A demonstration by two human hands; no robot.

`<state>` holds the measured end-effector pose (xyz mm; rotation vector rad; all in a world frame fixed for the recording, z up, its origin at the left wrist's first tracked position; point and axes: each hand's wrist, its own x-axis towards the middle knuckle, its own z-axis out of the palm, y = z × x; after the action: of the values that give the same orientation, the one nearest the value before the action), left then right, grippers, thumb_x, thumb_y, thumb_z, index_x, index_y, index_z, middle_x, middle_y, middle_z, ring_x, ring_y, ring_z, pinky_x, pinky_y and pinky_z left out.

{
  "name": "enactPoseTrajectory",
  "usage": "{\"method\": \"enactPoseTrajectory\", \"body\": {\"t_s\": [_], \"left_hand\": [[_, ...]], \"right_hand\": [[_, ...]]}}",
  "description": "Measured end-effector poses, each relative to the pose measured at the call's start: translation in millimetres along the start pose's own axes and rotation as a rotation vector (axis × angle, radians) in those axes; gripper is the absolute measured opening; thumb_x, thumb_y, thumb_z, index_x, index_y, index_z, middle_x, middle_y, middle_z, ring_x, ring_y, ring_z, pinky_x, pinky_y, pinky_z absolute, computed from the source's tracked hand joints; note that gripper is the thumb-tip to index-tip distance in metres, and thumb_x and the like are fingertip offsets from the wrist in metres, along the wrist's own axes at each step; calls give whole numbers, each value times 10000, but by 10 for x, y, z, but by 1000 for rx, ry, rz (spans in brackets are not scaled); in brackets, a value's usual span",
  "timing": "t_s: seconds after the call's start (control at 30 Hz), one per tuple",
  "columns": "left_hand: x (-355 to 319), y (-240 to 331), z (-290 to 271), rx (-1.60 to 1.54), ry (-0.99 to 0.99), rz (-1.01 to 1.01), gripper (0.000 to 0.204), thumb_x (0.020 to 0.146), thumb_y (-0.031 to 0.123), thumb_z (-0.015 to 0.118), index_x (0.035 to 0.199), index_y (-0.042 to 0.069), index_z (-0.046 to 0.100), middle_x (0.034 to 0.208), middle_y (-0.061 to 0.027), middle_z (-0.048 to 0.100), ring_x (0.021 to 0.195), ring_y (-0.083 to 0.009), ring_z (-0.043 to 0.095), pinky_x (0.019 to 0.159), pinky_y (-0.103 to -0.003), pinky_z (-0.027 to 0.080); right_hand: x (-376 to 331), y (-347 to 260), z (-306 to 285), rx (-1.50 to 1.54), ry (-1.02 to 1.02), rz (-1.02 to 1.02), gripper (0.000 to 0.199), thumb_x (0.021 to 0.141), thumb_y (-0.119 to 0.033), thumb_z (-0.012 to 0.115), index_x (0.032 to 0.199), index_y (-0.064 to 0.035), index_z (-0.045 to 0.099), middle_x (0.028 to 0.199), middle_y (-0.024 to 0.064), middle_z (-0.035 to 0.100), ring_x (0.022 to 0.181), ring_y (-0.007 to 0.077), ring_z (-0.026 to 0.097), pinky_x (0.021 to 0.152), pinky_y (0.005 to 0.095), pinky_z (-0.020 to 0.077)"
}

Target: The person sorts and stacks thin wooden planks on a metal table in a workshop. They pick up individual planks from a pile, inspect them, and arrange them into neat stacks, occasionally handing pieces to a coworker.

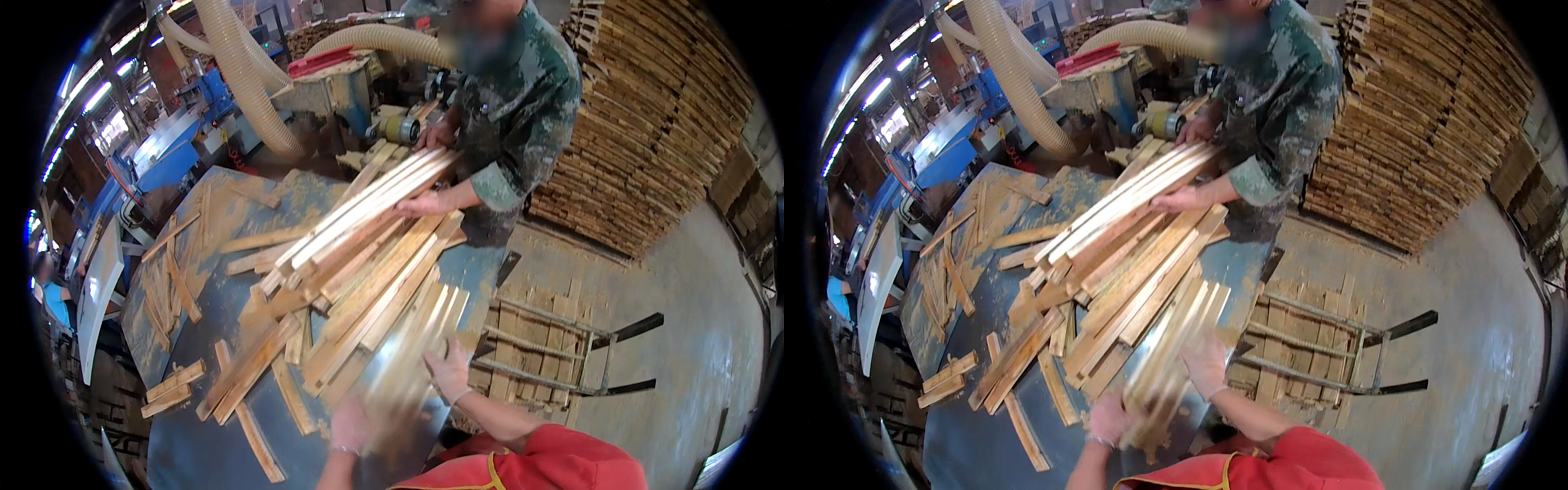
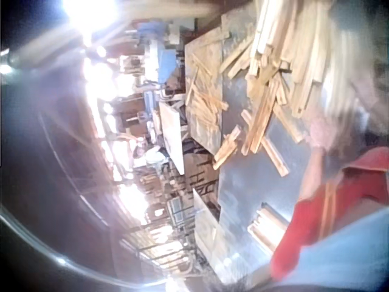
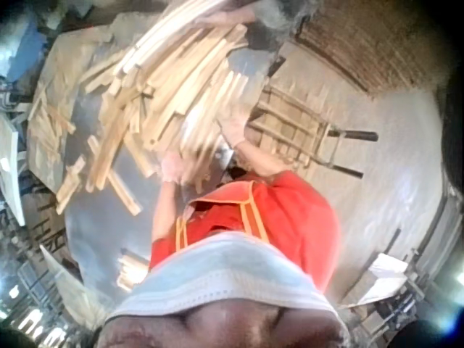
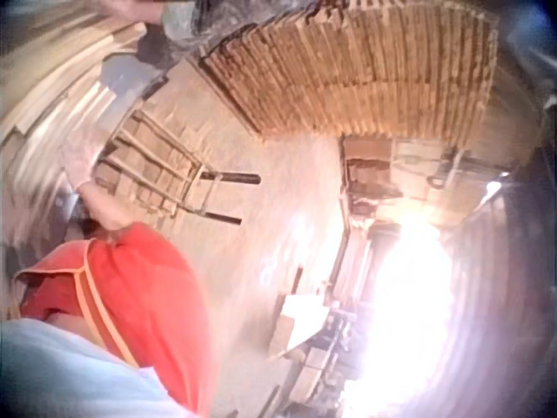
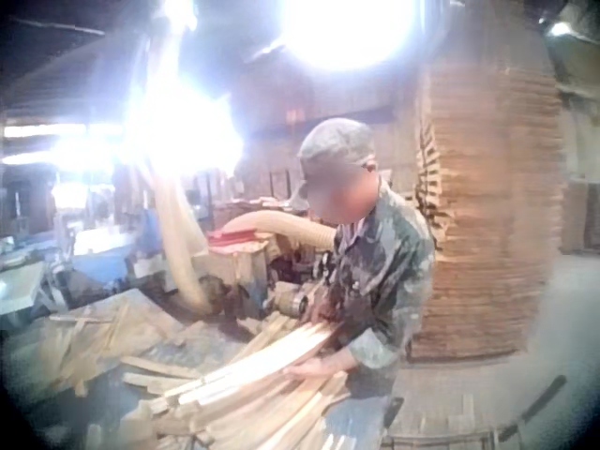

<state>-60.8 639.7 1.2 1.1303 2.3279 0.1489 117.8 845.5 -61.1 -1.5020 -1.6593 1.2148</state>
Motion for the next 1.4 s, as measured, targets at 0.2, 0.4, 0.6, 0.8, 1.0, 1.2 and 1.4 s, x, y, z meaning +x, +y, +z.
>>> {"method": "enactPoseTrajectory", "body": {"t_s": [0.2,0.4,0.6,0.8,1.0,1.2,1.4], "left_hand": [[-591,730,-79,-119,-192,118,715,839,670,760,1310,134,715,1225,-195,747,1137,-397,713,941,-506,572],[-13,430,237,-430,-158,90,742,842,645,761,1343,104,687,1242,-214,736,1180,-429,689,1016,-496,539],[-610,4,165,-387,0,118,709,789,495,829,1365,112,675,1266,-228,720,1178,-424,689,1020,-486,549],[-2720,-915,443,-461,5,-199,545,863,391,743,1295,63,693,1188,-173,741,1109,-395,702,951,-520,567],[-3790,-1243,637,-346,158,-425,506,953,404,694,1310,45,684,1200,-179,753,1080,-365,733,919,-537,580],[-4151,-1872,1245,-306,600,-726,549,792,316,848,1252,49,711,1137,-202,764,1094,-406,729,944,-475,584],[-3854,-2313,1077,-464,464,-740,557,898,504,714,1173,20,707,1186,-248,687,1138,-441,657,1002,-520,536]], "right_hand": [[182,376,-287,575,-298,450,760,952,-343,726,1570,0,447,1490,268,562,1342,399,587,1100,431,497],[-289,-436,-383,-259,-632,418,792,978,-411,645,1532,83,367,1203,272,711,1092,375,724,940,445,571],[-1266,-417,-106,-126,-880,346,766,947,-236,704,1520,99,322,1086,174,726,880,258,734,754,398,611],[-3073,-1202,39,366,-1214,509,701,846,-80,758,1480,2,468,1212,134,711,1059,256,692,871,417,597],[-4295,-166,1292,16,-1459,224,775,785,-107,769,1497,-15,477,1186,176,692,1142,300,684,945,436,595],[-4652,-56,1836,-27,-1502,-60,729,811,-115,767,1497,-22,539,1308,198,700,1195,285,682,1012,438,584],[-4634,-451,1734,62,-1672,497,460,928,-110,759,1368,-49,643,1175,99,726,1047,212,712,893,397,608]]}}
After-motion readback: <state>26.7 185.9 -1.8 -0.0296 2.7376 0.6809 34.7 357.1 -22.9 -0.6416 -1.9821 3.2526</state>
